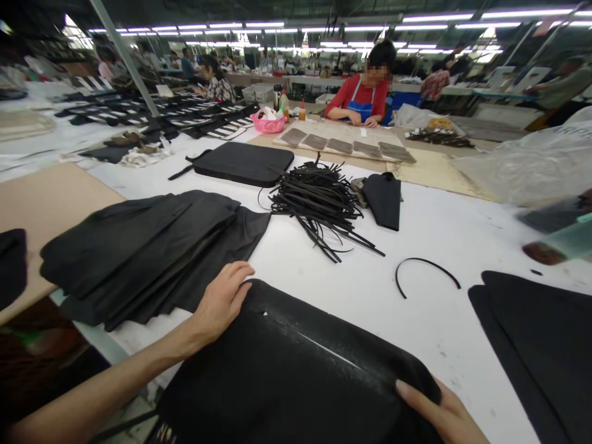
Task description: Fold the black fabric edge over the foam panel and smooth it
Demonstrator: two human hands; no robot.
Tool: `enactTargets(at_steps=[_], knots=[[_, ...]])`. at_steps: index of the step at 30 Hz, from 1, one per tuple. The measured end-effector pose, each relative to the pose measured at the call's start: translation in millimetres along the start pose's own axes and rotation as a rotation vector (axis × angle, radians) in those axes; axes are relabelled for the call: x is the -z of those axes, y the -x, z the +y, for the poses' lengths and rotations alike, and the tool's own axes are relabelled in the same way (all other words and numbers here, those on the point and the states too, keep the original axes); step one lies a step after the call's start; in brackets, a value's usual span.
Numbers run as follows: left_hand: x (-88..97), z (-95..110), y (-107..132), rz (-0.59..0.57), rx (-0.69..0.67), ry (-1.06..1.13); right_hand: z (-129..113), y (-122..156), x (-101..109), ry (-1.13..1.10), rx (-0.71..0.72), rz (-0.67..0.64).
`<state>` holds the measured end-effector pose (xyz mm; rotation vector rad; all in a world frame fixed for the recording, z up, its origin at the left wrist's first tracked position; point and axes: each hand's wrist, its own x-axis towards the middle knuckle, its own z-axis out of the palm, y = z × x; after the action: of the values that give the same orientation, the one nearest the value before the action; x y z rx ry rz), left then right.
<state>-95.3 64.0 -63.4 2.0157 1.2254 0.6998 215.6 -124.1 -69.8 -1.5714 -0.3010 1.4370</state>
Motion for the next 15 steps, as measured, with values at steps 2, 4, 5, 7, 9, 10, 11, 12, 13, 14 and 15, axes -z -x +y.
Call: enactTargets(at_steps=[2,4,5,7,9,10,11,12,13,14,15], knots=[[-0.7,4,18,-0.116,-0.154,-0.263,1,0,0,0.003,0.021,-0.007],[-5.2,3,33,-0.249,-0.256,-0.46,1,-1,1,0.014,0.025,-0.017],[-8.3,1,39,-0.303,-0.288,-0.534,1,-2,1,0.02,0.026,-0.029],[-14.9,-6,46,-0.374,-0.329,-0.662,0,-3,3,0.033,0.037,-0.058],[-20.1,-13,47,-0.389,-0.334,-0.762,-3,-4,6,0.053,0.063,-0.09],[-21.9,-16,47,-0.384,-0.328,-0.803,-5,-5,8,0.072,0.076,-0.106],[-23.0,-18,46,-0.375,-0.325,-0.841,-7,-6,11,0.103,0.091,-0.124],[-23.5,-19,46,-0.367,-0.328,-0.873,-9,-7,15,0.155,0.116,-0.141],[-23.7,-20,46,-0.357,-0.334,-0.902,-11,-8,19,0.231,0.158,-0.144],[-23.6,-22,46,-0.341,-0.344,-0.928,-12,-10,24,0.344,0.216,-0.127],[-23.5,-24,46,-0.327,-0.357,-0.948,-13,-11,30,0.505,0.294,-0.064]])
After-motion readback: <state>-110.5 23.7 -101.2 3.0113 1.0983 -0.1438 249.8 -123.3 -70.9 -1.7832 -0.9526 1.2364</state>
